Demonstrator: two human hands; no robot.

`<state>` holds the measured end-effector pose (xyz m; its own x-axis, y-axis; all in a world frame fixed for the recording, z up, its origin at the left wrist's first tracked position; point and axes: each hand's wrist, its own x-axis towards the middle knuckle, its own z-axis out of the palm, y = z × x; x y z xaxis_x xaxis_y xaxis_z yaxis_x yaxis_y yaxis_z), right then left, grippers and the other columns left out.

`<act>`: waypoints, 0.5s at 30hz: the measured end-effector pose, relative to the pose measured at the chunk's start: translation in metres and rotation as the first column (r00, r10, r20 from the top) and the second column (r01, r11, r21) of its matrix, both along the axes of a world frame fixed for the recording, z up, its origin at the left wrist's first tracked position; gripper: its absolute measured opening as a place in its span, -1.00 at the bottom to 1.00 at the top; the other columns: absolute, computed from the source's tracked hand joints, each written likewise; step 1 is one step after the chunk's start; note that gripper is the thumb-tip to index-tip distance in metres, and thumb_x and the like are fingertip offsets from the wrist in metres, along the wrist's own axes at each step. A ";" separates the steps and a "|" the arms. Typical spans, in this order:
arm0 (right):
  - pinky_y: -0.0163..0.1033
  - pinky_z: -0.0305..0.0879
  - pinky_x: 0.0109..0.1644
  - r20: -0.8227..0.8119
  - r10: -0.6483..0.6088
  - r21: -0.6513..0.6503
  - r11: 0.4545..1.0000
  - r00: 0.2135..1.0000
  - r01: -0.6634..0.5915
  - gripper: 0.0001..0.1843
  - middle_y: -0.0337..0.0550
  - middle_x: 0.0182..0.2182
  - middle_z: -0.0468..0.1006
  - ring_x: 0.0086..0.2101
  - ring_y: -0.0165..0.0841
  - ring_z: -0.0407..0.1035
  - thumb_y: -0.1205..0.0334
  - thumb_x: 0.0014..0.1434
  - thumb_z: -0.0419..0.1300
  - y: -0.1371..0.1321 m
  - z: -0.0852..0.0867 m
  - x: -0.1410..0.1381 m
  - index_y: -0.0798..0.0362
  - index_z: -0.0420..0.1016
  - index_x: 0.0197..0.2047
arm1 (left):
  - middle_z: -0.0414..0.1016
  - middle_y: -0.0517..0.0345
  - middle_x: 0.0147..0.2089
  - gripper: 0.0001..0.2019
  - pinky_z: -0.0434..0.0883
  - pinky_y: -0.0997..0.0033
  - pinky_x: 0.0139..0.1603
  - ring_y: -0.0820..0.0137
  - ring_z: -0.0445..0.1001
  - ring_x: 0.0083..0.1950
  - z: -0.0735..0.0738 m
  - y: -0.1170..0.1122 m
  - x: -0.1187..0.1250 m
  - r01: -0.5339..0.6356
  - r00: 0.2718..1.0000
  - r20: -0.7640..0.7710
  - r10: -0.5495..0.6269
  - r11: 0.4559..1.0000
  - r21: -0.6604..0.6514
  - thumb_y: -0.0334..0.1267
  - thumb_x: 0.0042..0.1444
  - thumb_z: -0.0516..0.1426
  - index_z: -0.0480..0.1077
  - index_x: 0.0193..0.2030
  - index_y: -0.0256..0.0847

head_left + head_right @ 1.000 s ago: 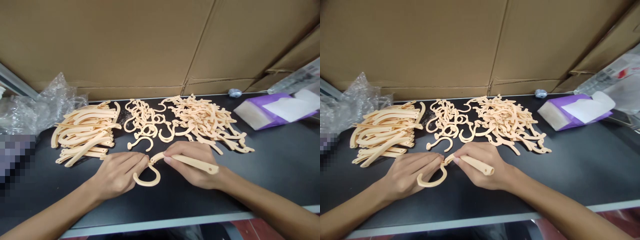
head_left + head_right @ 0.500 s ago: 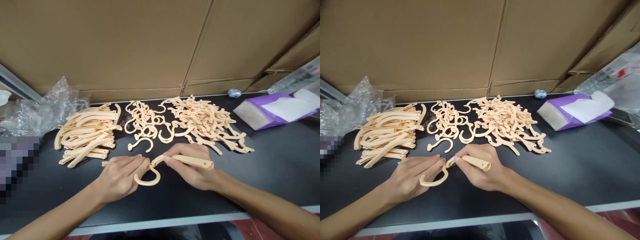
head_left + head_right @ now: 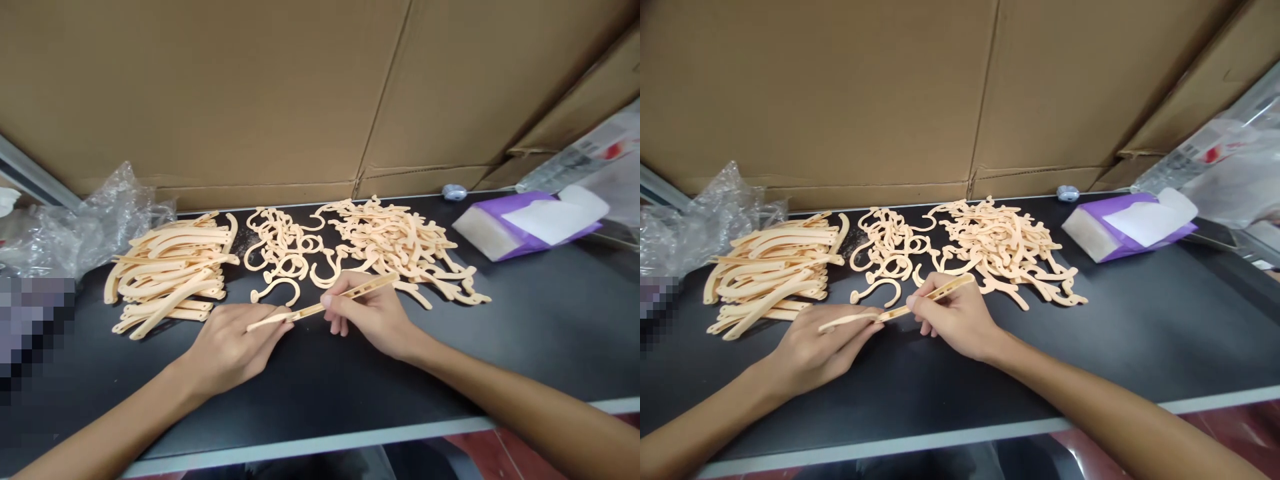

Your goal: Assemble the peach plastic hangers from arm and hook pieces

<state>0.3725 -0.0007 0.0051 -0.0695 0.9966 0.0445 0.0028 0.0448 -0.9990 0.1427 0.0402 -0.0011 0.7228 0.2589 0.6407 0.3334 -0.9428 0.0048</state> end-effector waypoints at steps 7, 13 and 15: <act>-0.29 0.33 -0.48 -0.104 -0.256 0.166 0.948 0.961 0.271 -0.70 -0.20 -0.59 0.53 -0.57 -0.40 0.42 0.08 0.13 0.26 0.018 0.008 0.028 0.07 0.52 -0.54 | 0.67 0.11 -0.26 -0.85 0.58 0.46 -0.21 0.39 0.65 -0.28 -0.001 0.004 -0.007 -0.012 0.992 0.127 0.010 1.000 0.013 -0.48 0.14 0.27 0.47 -0.16 -0.26; -0.31 0.31 -0.49 -0.079 -0.393 0.201 0.894 0.916 0.401 -0.70 -0.23 -0.62 0.50 -0.59 -0.44 0.38 0.12 0.12 0.28 0.028 0.013 0.039 0.06 0.49 -0.57 | 0.68 0.04 -0.20 -0.83 0.53 0.49 -0.26 0.41 0.64 -0.32 0.003 0.001 -0.005 -0.001 0.994 0.112 0.006 0.999 -0.045 -0.46 0.21 0.22 0.47 -0.06 -0.29; -0.30 0.33 -0.46 0.014 -0.380 0.228 0.902 0.925 0.367 -0.68 -0.23 -0.62 0.50 -0.58 -0.42 0.39 0.10 0.13 0.27 0.026 0.012 0.035 0.06 0.48 -0.58 | 0.68 0.05 -0.21 -0.83 0.53 0.49 -0.24 0.41 0.65 -0.30 0.003 -0.001 -0.005 0.016 0.992 0.125 -0.008 0.998 -0.063 -0.47 0.21 0.22 0.47 -0.06 -0.29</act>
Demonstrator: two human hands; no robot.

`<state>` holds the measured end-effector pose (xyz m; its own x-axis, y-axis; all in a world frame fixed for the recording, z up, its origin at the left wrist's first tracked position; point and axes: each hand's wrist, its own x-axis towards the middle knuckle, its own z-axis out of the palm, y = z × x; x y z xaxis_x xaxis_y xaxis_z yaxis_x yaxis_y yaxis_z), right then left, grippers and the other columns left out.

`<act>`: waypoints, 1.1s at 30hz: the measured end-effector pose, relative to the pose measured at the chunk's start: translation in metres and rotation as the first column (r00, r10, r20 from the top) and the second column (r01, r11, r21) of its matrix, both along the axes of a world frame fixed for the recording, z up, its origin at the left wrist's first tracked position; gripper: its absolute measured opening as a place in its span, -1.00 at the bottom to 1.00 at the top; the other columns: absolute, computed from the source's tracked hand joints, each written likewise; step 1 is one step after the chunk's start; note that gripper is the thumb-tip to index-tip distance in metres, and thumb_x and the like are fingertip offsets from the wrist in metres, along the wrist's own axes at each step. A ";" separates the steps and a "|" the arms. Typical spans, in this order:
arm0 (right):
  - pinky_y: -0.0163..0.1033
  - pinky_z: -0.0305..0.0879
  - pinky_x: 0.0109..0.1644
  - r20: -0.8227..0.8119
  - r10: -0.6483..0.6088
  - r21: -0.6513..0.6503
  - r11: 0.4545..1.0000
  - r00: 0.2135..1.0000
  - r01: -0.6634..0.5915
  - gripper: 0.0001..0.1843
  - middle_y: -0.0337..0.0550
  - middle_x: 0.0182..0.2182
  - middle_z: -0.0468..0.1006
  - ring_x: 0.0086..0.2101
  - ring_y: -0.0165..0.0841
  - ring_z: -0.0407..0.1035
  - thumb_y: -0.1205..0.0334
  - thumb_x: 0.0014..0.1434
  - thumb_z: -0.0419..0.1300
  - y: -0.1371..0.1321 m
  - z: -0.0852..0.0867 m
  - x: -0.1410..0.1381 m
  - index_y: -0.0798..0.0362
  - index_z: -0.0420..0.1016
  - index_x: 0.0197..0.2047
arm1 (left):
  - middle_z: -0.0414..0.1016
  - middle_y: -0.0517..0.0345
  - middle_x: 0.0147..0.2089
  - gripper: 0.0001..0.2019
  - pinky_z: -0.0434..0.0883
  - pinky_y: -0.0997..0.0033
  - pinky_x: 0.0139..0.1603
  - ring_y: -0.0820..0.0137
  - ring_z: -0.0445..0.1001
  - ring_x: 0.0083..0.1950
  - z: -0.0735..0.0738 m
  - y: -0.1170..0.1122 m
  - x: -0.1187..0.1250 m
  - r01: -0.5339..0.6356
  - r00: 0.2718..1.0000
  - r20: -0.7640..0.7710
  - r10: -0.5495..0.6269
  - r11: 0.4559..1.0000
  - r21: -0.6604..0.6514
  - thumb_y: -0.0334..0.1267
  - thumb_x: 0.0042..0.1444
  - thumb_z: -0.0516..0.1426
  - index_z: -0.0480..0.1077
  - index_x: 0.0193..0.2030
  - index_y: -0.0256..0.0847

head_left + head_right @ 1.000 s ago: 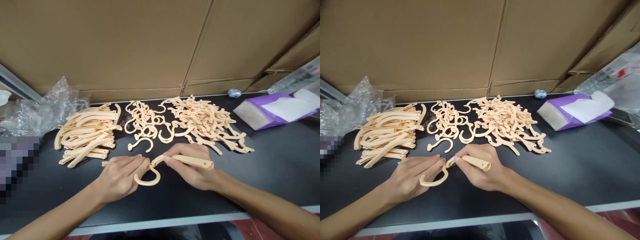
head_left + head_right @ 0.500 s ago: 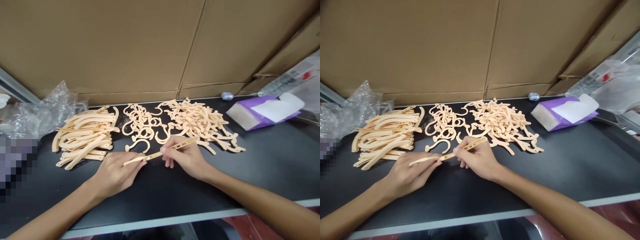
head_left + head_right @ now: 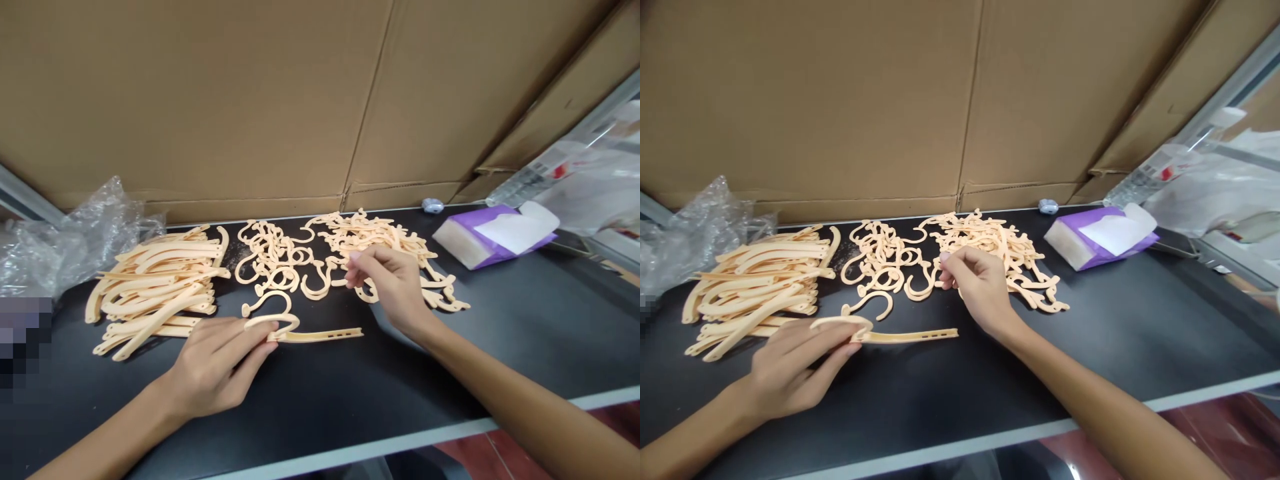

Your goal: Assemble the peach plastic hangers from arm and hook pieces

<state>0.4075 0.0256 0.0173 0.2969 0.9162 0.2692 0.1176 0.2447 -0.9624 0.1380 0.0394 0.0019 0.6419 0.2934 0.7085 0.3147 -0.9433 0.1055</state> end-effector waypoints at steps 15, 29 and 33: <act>-0.28 0.18 -0.44 0.535 0.168 -0.066 0.985 0.828 -0.157 -0.60 -0.24 -0.61 0.49 -0.54 -0.41 0.36 0.09 0.27 0.13 -0.014 -0.013 -0.021 0.06 0.44 -0.55 | 0.58 0.17 -0.44 -0.97 0.45 0.51 -0.44 0.44 0.54 -0.48 0.015 0.027 -0.017 -0.229 0.963 0.166 0.211 0.969 0.094 -0.38 0.20 0.19 0.47 -0.22 -0.22; -0.30 0.34 -0.46 0.535 0.152 0.045 0.977 0.831 -0.208 -0.78 -0.25 -0.57 0.55 -0.56 -0.40 0.40 0.09 0.19 0.25 -0.017 -0.009 -0.021 0.06 0.58 -0.35 | 0.62 0.14 -0.39 -0.94 0.52 0.51 -0.32 0.46 0.57 -0.43 0.011 0.027 -0.013 -0.233 0.942 0.231 0.245 0.969 -0.078 -0.36 0.24 0.21 0.50 -0.19 -0.28; -0.27 0.45 -0.35 0.668 0.057 0.220 0.937 0.742 -0.270 -0.87 -0.14 -0.42 0.67 -0.47 -0.34 0.53 0.21 0.20 0.28 -0.021 -0.013 -0.027 0.08 0.60 -0.22 | 0.63 0.14 -0.34 -0.91 0.54 0.53 -0.34 0.47 0.57 -0.44 0.009 0.025 -0.012 -0.231 0.936 0.246 0.253 0.966 -0.114 -0.31 0.24 0.22 0.51 -0.16 -0.26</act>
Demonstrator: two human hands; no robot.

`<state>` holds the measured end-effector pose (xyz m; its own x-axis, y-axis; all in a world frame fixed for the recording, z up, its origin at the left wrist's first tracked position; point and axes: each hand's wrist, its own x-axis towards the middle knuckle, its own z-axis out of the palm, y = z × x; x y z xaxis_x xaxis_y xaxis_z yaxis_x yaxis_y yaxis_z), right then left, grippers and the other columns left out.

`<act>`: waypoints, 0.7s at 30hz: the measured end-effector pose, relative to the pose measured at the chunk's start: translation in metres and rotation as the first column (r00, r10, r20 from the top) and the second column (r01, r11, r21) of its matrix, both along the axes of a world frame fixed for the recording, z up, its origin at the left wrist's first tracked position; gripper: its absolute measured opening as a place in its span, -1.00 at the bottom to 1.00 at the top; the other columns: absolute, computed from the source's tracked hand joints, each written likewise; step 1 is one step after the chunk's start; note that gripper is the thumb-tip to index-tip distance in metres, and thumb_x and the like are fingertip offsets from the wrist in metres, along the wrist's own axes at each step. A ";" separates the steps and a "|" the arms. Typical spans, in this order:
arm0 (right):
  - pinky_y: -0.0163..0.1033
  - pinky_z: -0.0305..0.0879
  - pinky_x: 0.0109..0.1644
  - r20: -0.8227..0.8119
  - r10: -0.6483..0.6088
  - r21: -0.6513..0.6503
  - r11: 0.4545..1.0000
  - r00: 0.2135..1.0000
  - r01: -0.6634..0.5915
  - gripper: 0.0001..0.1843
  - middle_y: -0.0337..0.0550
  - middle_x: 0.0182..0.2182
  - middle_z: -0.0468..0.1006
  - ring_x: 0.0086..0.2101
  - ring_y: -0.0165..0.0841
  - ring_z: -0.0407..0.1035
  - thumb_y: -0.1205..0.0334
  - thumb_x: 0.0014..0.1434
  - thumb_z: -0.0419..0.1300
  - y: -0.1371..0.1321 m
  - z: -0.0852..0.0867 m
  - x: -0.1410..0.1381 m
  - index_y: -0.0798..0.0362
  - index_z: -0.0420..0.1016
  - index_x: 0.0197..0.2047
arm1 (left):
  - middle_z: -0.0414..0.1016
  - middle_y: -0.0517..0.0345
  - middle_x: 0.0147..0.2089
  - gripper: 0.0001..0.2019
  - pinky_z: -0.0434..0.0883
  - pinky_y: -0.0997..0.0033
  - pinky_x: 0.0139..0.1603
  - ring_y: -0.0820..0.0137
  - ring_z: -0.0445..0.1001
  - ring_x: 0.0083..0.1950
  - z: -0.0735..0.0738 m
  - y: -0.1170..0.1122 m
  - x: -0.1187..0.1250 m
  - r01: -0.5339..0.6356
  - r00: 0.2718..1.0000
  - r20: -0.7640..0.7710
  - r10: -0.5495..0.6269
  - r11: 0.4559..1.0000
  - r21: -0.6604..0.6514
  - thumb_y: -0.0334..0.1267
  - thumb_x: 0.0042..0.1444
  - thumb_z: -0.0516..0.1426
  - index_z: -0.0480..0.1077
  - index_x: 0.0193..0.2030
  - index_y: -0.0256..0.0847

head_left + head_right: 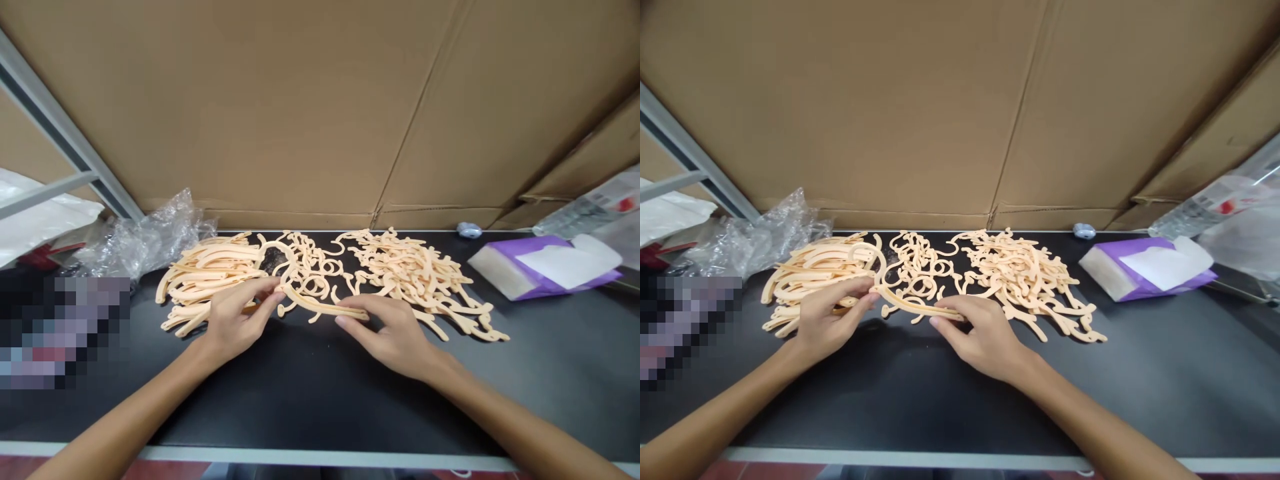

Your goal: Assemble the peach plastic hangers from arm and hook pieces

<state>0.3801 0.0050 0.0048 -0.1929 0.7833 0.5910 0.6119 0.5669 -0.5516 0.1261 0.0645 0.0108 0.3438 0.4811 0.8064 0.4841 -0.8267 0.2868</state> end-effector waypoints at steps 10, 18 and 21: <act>-0.29 0.40 -0.35 -0.130 -0.104 -0.188 0.979 0.986 0.078 -0.83 -0.16 -0.40 0.59 -0.43 -0.37 0.50 0.16 0.31 0.17 0.007 -0.001 0.012 0.06 0.50 -0.23 | 0.64 0.05 -0.14 -0.70 0.54 0.46 -0.10 0.42 0.61 -0.22 -0.001 -0.009 0.003 0.019 0.997 -0.071 -0.028 0.992 -0.121 -0.39 0.15 0.26 0.47 0.04 -0.27; -0.30 0.27 -0.41 -0.171 -0.176 -0.296 0.948 0.970 0.120 -0.77 -0.24 -0.55 0.51 -0.52 -0.41 0.37 0.09 0.25 0.19 0.011 0.007 0.025 0.06 0.53 -0.32 | 0.64 0.05 -0.18 -0.85 0.52 0.44 -0.09 0.38 0.61 -0.18 -0.005 -0.001 -0.001 0.019 0.986 -0.167 -0.015 1.000 0.025 -0.47 0.15 0.23 0.51 -0.13 -0.27; -0.31 0.22 -0.42 -0.049 -0.122 -0.218 0.970 0.991 0.108 -0.77 -0.24 -0.58 0.51 -0.53 -0.43 0.36 0.17 0.22 0.20 0.010 0.010 0.028 0.07 0.52 -0.43 | 0.64 0.05 -0.19 -0.85 0.52 0.44 -0.14 0.39 0.61 -0.20 -0.006 -0.002 -0.001 0.092 0.975 -0.204 -0.087 0.996 0.016 -0.48 0.16 0.22 0.51 -0.13 -0.28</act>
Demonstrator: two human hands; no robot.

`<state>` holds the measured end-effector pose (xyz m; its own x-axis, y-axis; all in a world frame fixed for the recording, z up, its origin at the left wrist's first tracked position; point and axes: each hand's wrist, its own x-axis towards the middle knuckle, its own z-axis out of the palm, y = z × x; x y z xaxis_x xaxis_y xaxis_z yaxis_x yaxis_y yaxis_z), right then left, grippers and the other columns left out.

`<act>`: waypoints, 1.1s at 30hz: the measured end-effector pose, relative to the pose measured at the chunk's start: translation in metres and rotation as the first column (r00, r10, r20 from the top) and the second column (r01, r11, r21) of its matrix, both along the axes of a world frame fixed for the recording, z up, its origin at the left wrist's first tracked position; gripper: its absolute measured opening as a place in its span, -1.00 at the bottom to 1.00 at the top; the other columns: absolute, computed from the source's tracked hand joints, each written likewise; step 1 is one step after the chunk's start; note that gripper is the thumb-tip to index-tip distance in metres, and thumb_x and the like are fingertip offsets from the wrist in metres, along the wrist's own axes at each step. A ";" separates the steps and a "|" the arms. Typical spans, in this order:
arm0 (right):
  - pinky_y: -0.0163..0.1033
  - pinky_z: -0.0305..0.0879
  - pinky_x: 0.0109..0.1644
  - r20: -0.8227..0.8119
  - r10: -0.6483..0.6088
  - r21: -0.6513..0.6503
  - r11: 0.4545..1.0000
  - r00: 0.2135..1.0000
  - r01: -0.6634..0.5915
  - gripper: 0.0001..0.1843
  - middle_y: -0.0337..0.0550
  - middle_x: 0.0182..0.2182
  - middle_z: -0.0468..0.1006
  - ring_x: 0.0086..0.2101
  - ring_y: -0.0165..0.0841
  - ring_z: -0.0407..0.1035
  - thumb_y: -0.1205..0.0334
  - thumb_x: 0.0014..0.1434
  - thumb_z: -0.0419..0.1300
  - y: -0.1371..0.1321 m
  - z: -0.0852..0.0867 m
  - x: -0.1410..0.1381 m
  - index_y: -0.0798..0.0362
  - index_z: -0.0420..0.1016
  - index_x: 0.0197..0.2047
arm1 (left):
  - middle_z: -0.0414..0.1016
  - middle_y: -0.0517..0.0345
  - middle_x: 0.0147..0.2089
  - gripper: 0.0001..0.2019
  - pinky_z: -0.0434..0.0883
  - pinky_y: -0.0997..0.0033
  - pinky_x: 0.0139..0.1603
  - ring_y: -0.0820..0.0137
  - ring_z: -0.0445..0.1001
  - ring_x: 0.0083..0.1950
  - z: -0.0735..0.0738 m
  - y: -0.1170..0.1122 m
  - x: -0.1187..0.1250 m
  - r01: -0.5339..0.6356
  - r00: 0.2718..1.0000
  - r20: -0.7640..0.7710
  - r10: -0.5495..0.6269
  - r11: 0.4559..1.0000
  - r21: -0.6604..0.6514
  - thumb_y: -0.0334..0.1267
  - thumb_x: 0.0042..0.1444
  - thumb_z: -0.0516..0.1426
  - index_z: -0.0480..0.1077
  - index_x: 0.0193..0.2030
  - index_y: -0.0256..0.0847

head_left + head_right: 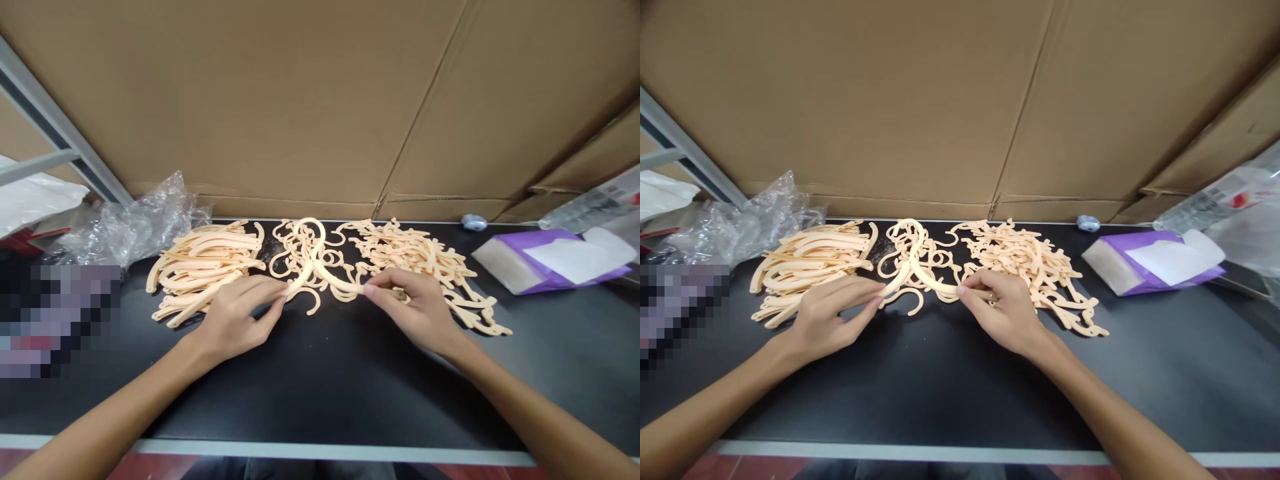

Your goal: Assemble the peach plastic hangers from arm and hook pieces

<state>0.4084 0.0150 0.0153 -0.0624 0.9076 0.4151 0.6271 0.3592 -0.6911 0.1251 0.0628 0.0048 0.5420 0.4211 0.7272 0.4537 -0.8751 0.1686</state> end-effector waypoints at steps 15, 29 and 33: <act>-0.13 0.32 -0.19 0.447 0.074 0.191 0.966 0.892 -0.176 -0.80 -0.04 -0.37 0.54 -0.30 -0.26 0.39 0.25 0.29 0.21 0.002 -0.024 -0.008 0.11 0.62 -0.32 | 0.59 0.16 -0.34 -0.93 0.48 0.29 -0.28 0.27 0.55 -0.21 -0.001 -0.007 0.004 -0.003 0.961 -0.275 -0.002 1.000 -0.019 -0.40 0.19 0.18 0.51 -0.24 -0.21; 0.14 0.38 0.19 0.548 0.177 0.041 0.970 0.817 -0.238 -0.60 0.12 0.19 0.47 0.18 -0.01 0.32 0.19 0.36 0.09 -0.090 -0.024 -0.022 0.15 0.47 0.18 | 0.14 0.06 0.47 -0.45 0.43 -0.02 0.29 0.11 0.23 0.42 -0.010 -0.085 -0.011 0.014 0.791 -0.595 -0.140 0.978 -0.210 -0.23 0.35 0.03 0.08 0.46 -0.05; 0.15 0.33 0.24 0.538 0.207 -0.015 0.972 0.817 -0.237 -0.58 0.12 0.22 0.44 0.21 -0.01 0.29 0.16 0.37 0.06 -0.091 -0.025 -0.019 0.14 0.44 0.21 | 0.17 0.08 0.46 -0.45 0.43 0.01 0.29 0.11 0.26 0.40 -0.011 -0.082 -0.011 0.005 0.797 -0.590 -0.128 0.979 -0.205 -0.22 0.35 0.04 0.08 0.46 -0.03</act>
<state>0.3892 -0.0761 -0.0097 -0.4838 0.8211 0.3029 0.7907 0.5584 -0.2509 0.1143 -0.0195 -0.0062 0.8735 0.4592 0.1615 0.4587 -0.8876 0.0429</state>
